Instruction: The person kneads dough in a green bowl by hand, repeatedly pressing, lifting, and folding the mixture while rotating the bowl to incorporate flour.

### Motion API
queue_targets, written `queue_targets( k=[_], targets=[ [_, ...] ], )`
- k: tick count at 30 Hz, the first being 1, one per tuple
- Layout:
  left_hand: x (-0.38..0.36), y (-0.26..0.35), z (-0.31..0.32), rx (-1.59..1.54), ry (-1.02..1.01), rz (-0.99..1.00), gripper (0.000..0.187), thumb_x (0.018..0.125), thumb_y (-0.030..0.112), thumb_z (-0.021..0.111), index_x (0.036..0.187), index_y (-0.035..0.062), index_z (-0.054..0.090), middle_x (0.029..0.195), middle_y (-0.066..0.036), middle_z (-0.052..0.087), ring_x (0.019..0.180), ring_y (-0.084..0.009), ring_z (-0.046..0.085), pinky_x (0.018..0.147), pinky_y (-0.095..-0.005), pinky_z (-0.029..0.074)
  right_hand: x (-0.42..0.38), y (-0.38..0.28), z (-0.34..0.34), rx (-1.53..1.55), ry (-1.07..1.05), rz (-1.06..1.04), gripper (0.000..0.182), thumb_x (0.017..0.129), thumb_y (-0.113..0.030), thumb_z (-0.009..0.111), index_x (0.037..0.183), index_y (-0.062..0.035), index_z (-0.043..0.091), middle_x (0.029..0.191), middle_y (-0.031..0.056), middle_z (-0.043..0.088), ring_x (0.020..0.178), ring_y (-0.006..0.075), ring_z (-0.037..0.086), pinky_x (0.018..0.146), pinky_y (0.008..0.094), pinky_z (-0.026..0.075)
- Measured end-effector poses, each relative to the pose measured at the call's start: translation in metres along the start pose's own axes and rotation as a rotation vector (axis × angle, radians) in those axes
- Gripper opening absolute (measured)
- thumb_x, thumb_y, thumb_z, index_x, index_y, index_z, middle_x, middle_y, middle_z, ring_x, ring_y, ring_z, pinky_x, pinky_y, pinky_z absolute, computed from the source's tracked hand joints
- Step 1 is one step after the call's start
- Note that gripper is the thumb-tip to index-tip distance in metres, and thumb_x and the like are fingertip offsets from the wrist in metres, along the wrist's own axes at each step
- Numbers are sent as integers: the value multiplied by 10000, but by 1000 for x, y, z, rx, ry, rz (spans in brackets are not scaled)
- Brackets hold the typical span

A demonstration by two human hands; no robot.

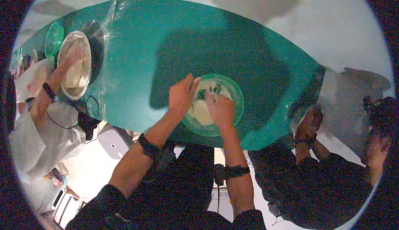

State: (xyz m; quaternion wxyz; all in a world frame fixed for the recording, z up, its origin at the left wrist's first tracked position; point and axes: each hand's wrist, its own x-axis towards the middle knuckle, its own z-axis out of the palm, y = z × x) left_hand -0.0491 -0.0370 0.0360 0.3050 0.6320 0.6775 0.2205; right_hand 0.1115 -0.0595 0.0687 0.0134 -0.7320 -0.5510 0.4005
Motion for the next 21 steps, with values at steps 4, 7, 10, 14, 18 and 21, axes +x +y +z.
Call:
queue_targets(
  k=[4, 7, 10, 14, 18, 21],
  targets=[
    [-3, 6, 1, 5, 7, 28, 312, 1038, 399, 580, 928, 111, 529, 764, -125, 661, 700, -373, 677, 560, -494, 527, -11, -7, 18, -327, -135, -54, 506, 927, -477, 659, 819, 4, 769, 785, 252, 708, 768, 448, 700, 746, 491, 551],
    [1, 4, -1, -12, -25, -7, 318, 1028, 381, 606, 910, 91, 546, 775, -163, 662, 701, -398, 670, 585, -503, 521, -26, -31, 21, -334, -29, 49, 390, 913, -368, 669, 848, 12, 727, 792, 219, 688, 774, 444, 675, 709, 513, 529],
    [3, 10, 1, -40, -67, -48, 324, 1025, 372, 615, 893, 82, 557, 783, -186, 665, 702, -419, 663, 606, -517, 516, -15, 11, 79, -200, 470, -196, 246, 859, -261, 696, 946, -34, 653, 932, 191, 646, 857, 425, 643, 751, 554, 512],
    [6, 8, 4, 10, -86, -57, 314, 1038, 379, 582, 900, 101, 540, 766, -129, 663, 674, -382, 672, 561, -490, 531, -2, 4, 84, -258, 494, -272, 244, 823, -200, 711, 962, -48, 579, 919, 171, 578, 851, 413, 603, 717, 549, 488],
    [3, 5, 3, -134, -69, -107, 268, 1028, 313, 588, 889, 87, 552, 766, -145, 656, 676, -401, 659, 567, -490, 519, 9, 13, 94, -247, 605, -383, 293, 835, -244, 704, 1016, -35, 606, 982, 191, 615, 872, 422, 612, 753, 560, 492],
    [6, 6, -1, -177, -65, -105, 229, 1015, 264, 587, 883, 80, 556, 769, -158, 645, 680, -413, 648, 570, -495, 510, 22, 23, 96, -343, 585, -496, 345, 819, -270, 705, 1058, -37, 617, 1018, 196, 634, 921, 428, 616, 816, 582, 495]
  ],
)
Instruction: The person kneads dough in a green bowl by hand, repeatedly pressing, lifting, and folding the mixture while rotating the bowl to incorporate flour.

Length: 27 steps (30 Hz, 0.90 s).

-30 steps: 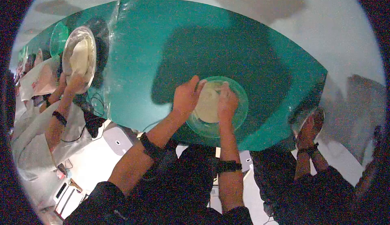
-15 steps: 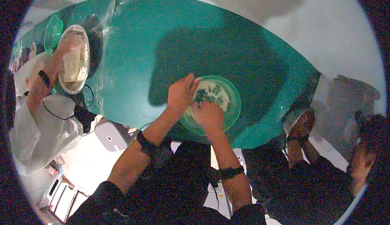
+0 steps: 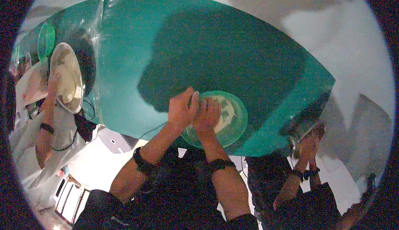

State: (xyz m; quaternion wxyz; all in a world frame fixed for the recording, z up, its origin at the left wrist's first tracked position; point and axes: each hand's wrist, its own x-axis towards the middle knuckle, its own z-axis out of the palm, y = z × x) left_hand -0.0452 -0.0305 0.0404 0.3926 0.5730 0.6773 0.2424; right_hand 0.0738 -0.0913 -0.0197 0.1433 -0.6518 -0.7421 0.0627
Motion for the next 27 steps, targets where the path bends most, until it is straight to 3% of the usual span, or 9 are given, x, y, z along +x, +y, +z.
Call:
queue_targets(
  k=[7, 10, 13, 14, 16, 20, 22, 25, 27],
  targets=[
    [-12, -7, -2, -56, 24, 49, 195, 1009, 223, 589, 897, 69, 549, 771, -170, 629, 695, -433, 635, 578, -524, 485, 7, 19, 22, 74, 97, -106, 281, 815, -306, 690, 979, -79, 657, 966, 160, 655, 951, 413, 622, 887, 561, 491],
    [-18, -9, -1, -2, 64, 43, 216, 1026, 249, 580, 930, 61, 535, 782, -183, 632, 726, -442, 639, 600, -530, 485, 23, 5, 8, 155, 162, 124, 198, 868, -273, 663, 932, -86, 663, 949, 158, 671, 938, 414, 629, 884, 567, 488],
    [-32, -4, 2, 105, 218, 67, 245, 1047, 288, 560, 986, 55, 517, 800, -204, 644, 755, -455, 642, 627, -546, 485, 28, 8, 5, 296, 272, 420, 179, 950, -186, 587, 871, -37, 650, 857, 183, 666, 791, 426, 613, 701, 516, 467],
    [-44, -4, 2, 146, 289, 67, 257, 1054, 301, 553, 1006, 53, 511, 806, -212, 649, 763, -460, 643, 636, -552, 484, 25, 14, -3, 403, 187, 453, 172, 949, -203, 593, 917, -48, 661, 892, 184, 676, 836, 426, 628, 728, 529, 484],
    [-66, -5, 1, 137, 199, -89, 270, 1059, 318, 544, 1033, 53, 500, 808, -227, 652, 773, -473, 639, 644, -565, 477, 19, 30, -24, 610, 5, 516, 195, 948, -236, 606, 1009, -68, 684, 961, 185, 697, 927, 426, 658, 783, 554, 518],
    [-79, -17, 12, 75, 179, -253, 293, 1063, 334, 539, 1021, 46, 497, 777, -249, 640, 778, -497, 627, 645, -580, 465, 0, 40, -36, 438, -122, 167, 264, 955, -297, 616, 1070, -73, 694, 937, 192, 705, 920, 418, 680, 760, 553, 529],
    [-81, -27, 19, 36, 240, -137, 297, 1058, 334, 550, 1010, 46, 497, 775, -261, 638, 775, -509, 620, 639, -585, 459, -7, 33, -52, 444, -166, 48, 295, 950, -326, 631, 1088, -72, 694, 955, 200, 713, 930, 426, 681, 777, 554, 533],
    [-83, -30, 16, 23, 246, -17, 300, 1049, 331, 572, 996, 45, 499, 785, -274, 641, 778, -514, 619, 637, -587, 459, -2, 10, -89, 354, -519, 272, 328, 952, -344, 675, 955, -17, 701, 995, 231, 724, 942, 428, 691, 804, 517, 533],
    [-82, -28, 10, 52, 195, -3, 291, 1036, 324, 599, 988, 51, 512, 778, -272, 645, 757, -511, 626, 620, -578, 469, -13, 7, -65, 356, -333, 238, 356, 937, -361, 688, 964, -6, 690, 965, 250, 720, 930, 441, 693, 801, 526, 535]
  ],
)
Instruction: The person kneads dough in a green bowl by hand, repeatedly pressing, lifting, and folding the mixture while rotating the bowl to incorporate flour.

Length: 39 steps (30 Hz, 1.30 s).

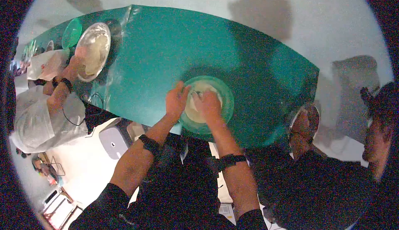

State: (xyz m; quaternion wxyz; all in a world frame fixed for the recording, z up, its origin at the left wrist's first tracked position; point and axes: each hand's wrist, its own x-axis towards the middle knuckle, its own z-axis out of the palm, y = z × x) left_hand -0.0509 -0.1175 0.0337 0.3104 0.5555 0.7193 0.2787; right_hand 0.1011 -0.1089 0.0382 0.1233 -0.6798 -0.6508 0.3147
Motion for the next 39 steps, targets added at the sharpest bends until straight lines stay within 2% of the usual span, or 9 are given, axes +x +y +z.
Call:
queue_targets(
  k=[1, 4, 11, 16, 19, 22, 29, 31, 39],
  targets=[
    [2, 2, -2, 25, -40, -14, 281, 1026, 318, 619, 984, 57, 524, 765, -266, 647, 735, -507, 632, 602, -568, 476, 4, 0, 8, 8, 94, -34, 371, 929, -369, 694, 969, -1, 684, 950, 259, 719, 924, 447, 694, 799, 531, 536],
    [6, -3, -1, 2, -70, 33, 285, 1017, 317, 633, 985, 58, 521, 771, -260, 653, 757, -502, 636, 624, -569, 489, 14, 0, 28, 140, 40, 88, 368, 919, -355, 686, 977, 9, 677, 876, 278, 708, 886, 472, 693, 781, 542, 539],
    [28, 5, 1, -153, -199, -16, 300, 993, 319, 663, 952, 53, 529, 762, -246, 666, 749, -491, 643, 620, -560, 512, 23, -4, 10, -141, -292, -133, 345, 861, -343, 707, 868, 1, 713, 868, 257, 717, 865, 444, 706, 768, 544, 550],
    [50, 17, 19, 9, 37, 113, 314, 970, 321, 700, 910, 67, 526, 707, -220, 647, 674, -474, 646, 555, -520, 503, 22, -20, -19, -229, -310, -262, 336, 819, -325, 756, 887, 0, 709, 830, 217, 694, 805, 435, 688, 740, 532, 552],
    [68, 19, 28, -1, 54, 110, 341, 965, 333, 704, 887, 58, 518, 709, -225, 635, 675, -475, 636, 564, -529, 487, 37, -6, -8, -246, -202, -299, 486, 825, -412, 766, 1084, -7, 694, 1045, 192, 687, 993, 379, 674, 818, 537, 564],
    [73, 14, 32, -54, -13, 56, 351, 962, 339, 706, 879, 52, 521, 704, -231, 622, 672, -474, 625, 574, -531, 480, 34, 8, 11, -264, 96, -478, 316, 761, -203, 775, 996, -18, 673, 887, 141, 620, 837, 369, 631, 686, 490, 529],
    [70, 28, 15, -176, -72, -108, 339, 995, 279, 644, 822, 11, 526, 705, -243, 593, 656, -483, 542, 574, -509, 444, 45, 6, 29, -315, 178, -497, 341, 736, -236, 744, 983, -33, 624, 968, 159, 612, 944, 373, 606, 830, 514, 506],
    [66, 24, 18, -230, -25, -148, 352, 1010, 251, 617, 785, -5, 528, 678, -236, 557, 592, -424, 514, 556, -468, 427, 44, 14, 36, -245, 243, -536, 447, 734, -335, 718, 1049, -27, 647, 1017, 182, 630, 1029, 383, 606, 875, 537, 510],
    [66, 23, 19, -393, -34, -310, 424, 1063, 218, 549, 719, -26, 505, 586, -154, 394, 561, -157, 341, 517, -383, 354, 60, 22, 52, -123, 230, -516, 255, 771, -284, 691, 894, -68, 635, 919, 151, 639, 894, 366, 628, 847, 541, 513]
  ],
)
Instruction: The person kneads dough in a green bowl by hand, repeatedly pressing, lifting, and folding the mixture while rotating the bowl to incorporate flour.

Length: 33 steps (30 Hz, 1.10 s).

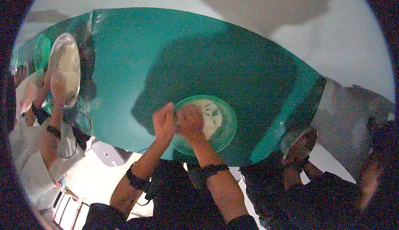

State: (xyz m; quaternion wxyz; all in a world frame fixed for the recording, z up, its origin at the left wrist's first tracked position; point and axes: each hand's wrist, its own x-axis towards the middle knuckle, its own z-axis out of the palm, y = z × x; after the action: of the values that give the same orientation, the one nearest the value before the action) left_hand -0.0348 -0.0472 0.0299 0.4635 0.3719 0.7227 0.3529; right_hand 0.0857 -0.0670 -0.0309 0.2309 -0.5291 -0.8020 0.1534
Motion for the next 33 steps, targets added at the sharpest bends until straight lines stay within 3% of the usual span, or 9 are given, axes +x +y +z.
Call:
queue_targets(
  k=[7, 10, 13, 16, 20, 22, 28, 31, 33],
  targets=[
    [-17, -25, 8, -5, 181, 3, 462, 1084, 213, 523, 708, -40, 429, 589, -79, 330, 592, -121, 307, 505, -382, 295, 45, -1, -12, 103, 292, 8, 205, 816, -195, 615, 661, -86, 538, 656, 98, 496, 630, 333, 522, 632, 474, 433],
    [-21, -17, 5, 32, 172, -5, 468, 1083, 223, 531, 710, -37, 422, 606, -94, 302, 598, -109, 305, 506, -391, 280, 42, -1, -2, 8, 396, 198, 233, 839, -197, 632, 650, -80, 560, 670, 126, 540, 635, 362, 544, 625, 497, 435],
    [-17, -8, 7, 76, 192, -40, 474, 1086, 248, 529, 720, -45, 461, 601, -146, 343, 571, -163, 300, 511, -416, 297, 34, 2, 7, 57, 211, 545, 247, 895, -276, 667, 802, -47, 648, 715, 181, 622, 732, 406, 621, 712, 529, 502],
    [-10, -8, 1, 262, 170, -16, 483, 1086, 283, 520, 737, -51, 541, 618, -212, 472, 529, -297, 364, 527, -462, 355, 40, -2, -29, 248, 71, 451, 228, 894, -256, 681, 809, -46, 657, 726, 212, 625, 731, 425, 621, 709, 536, 493],
    [11, -2, -5, 279, 76, 67, 495, 1080, 330, 507, 763, -26, 641, 712, -261, 616, 606, -465, 526, 579, -522, 448, 46, -10, -61, 49, -310, 7, 233, 876, -285, 688, 823, -59, 708, 741, 180, 658, 752, 400, 650, 718, 528, 504],
    [23, 4, 3, 327, 66, 166, 497, 1078, 350, 505, 760, -1, 655, 721, -250, 633, 644, -456, 592, 589, -530, 472, 52, -16, -75, -19, -327, -234, 258, 821, -312, 712, 799, -55, 729, 714, 154, 657, 764, 365, 669, 738, 496, 519],
    [54, 26, 7, 569, -22, 284, 524, 1079, 407, 489, 737, 49, 659, 722, -202, 666, 656, -418, 649, 596, -513, 514, 61, -16, -109, -165, -760, 238, 297, 792, -349, 728, 799, -52, 741, 712, 155, 674, 747, 358, 683, 796, 499, 539],
    [62, 32, 7, 579, -48, 286, 534, 1077, 417, 488, 729, 50, 658, 713, -190, 666, 647, -401, 657, 586, -498, 519, 40, -9, -100, -261, -575, 251, 261, 765, -291, 739, 824, -39, 709, 799, 166, 676, 831, 361, 679, 827, 508, 534],
    [63, 29, 9, 585, -45, 279, 531, 1074, 417, 497, 726, 49, 656, 708, -187, 665, 639, -397, 656, 577, -490, 518, 38, -7, -81, -282, -298, 50, 267, 741, -256, 751, 864, -31, 677, 867, 167, 654, 871, 371, 650, 814, 515, 520]
  ],
)
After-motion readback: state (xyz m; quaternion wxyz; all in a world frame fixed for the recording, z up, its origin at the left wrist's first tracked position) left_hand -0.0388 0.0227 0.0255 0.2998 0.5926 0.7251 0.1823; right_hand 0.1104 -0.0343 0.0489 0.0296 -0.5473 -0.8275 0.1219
